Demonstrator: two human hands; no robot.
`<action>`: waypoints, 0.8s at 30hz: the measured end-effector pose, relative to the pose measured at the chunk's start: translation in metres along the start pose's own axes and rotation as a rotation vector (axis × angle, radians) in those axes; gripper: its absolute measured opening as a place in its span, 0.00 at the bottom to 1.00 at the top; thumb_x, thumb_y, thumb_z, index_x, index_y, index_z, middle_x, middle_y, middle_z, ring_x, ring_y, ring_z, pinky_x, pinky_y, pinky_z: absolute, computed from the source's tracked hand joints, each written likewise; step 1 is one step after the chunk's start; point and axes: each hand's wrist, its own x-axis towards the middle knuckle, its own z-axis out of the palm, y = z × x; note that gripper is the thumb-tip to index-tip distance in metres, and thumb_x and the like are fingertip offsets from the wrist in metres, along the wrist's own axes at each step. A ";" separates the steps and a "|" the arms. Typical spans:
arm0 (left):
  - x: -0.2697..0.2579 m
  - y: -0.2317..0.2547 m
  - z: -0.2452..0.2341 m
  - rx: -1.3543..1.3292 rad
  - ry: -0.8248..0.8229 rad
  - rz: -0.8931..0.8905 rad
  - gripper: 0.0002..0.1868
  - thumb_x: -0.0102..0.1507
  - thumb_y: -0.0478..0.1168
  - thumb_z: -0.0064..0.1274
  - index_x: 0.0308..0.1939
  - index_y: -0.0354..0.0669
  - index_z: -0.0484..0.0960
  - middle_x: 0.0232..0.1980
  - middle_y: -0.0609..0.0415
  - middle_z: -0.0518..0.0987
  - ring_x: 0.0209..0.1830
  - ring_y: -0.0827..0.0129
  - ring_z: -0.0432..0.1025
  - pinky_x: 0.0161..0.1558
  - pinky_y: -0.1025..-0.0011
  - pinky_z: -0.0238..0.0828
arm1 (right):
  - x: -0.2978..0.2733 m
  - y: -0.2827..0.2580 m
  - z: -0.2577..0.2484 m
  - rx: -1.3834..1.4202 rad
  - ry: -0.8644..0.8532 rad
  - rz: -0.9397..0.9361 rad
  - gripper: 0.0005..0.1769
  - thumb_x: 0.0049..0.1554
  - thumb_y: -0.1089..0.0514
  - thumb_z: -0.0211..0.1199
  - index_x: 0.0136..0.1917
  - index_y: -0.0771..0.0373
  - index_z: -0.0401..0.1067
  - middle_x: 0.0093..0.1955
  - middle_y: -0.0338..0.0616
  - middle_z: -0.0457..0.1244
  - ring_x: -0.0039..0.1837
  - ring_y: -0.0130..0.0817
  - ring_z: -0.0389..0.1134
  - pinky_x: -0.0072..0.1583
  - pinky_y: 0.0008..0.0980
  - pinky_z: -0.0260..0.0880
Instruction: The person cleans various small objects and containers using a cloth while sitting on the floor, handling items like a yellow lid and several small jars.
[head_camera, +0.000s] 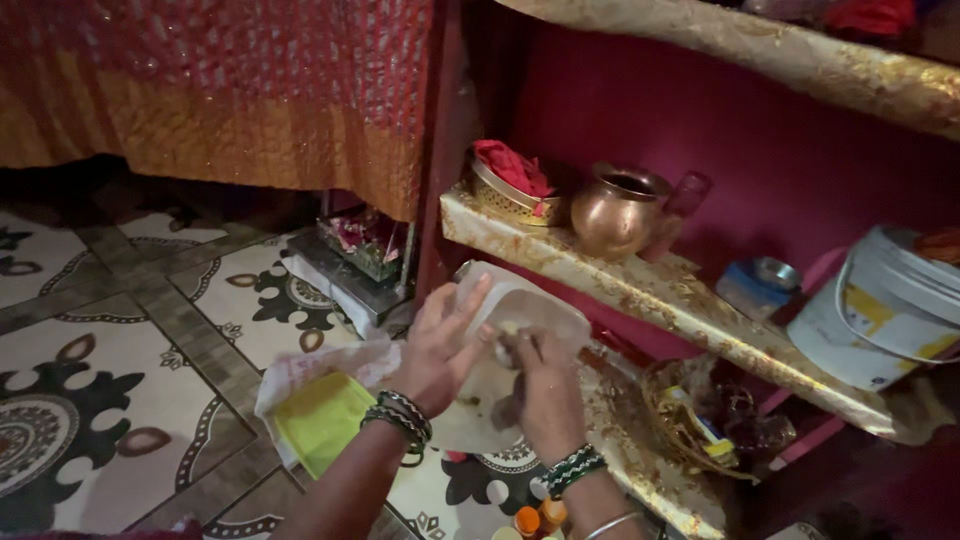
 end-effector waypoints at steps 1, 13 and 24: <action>-0.001 0.002 0.001 0.015 -0.003 0.069 0.31 0.68 0.47 0.52 0.75 0.61 0.67 0.69 0.36 0.69 0.69 0.47 0.66 0.70 0.62 0.59 | -0.001 -0.001 0.002 0.003 0.000 0.003 0.23 0.49 0.68 0.58 0.59 0.58 0.72 0.54 0.44 0.64 0.41 0.43 0.69 0.44 0.37 0.73; -0.004 0.017 0.009 0.106 -0.064 0.146 0.34 0.61 0.52 0.60 0.72 0.65 0.71 0.71 0.35 0.66 0.70 0.40 0.62 0.69 0.50 0.54 | -0.015 -0.009 0.056 0.244 -0.053 0.027 0.14 0.60 0.64 0.56 0.59 0.65 0.71 0.56 0.59 0.69 0.59 0.50 0.73 0.60 0.41 0.71; 0.009 0.043 -0.015 0.245 -0.128 0.171 0.32 0.63 0.59 0.54 0.72 0.74 0.72 0.74 0.36 0.65 0.71 0.40 0.61 0.71 0.45 0.50 | 0.007 0.017 0.033 -0.371 0.000 0.034 0.21 0.51 0.60 0.60 0.59 0.64 0.67 0.60 0.53 0.64 0.62 0.44 0.68 0.61 0.37 0.71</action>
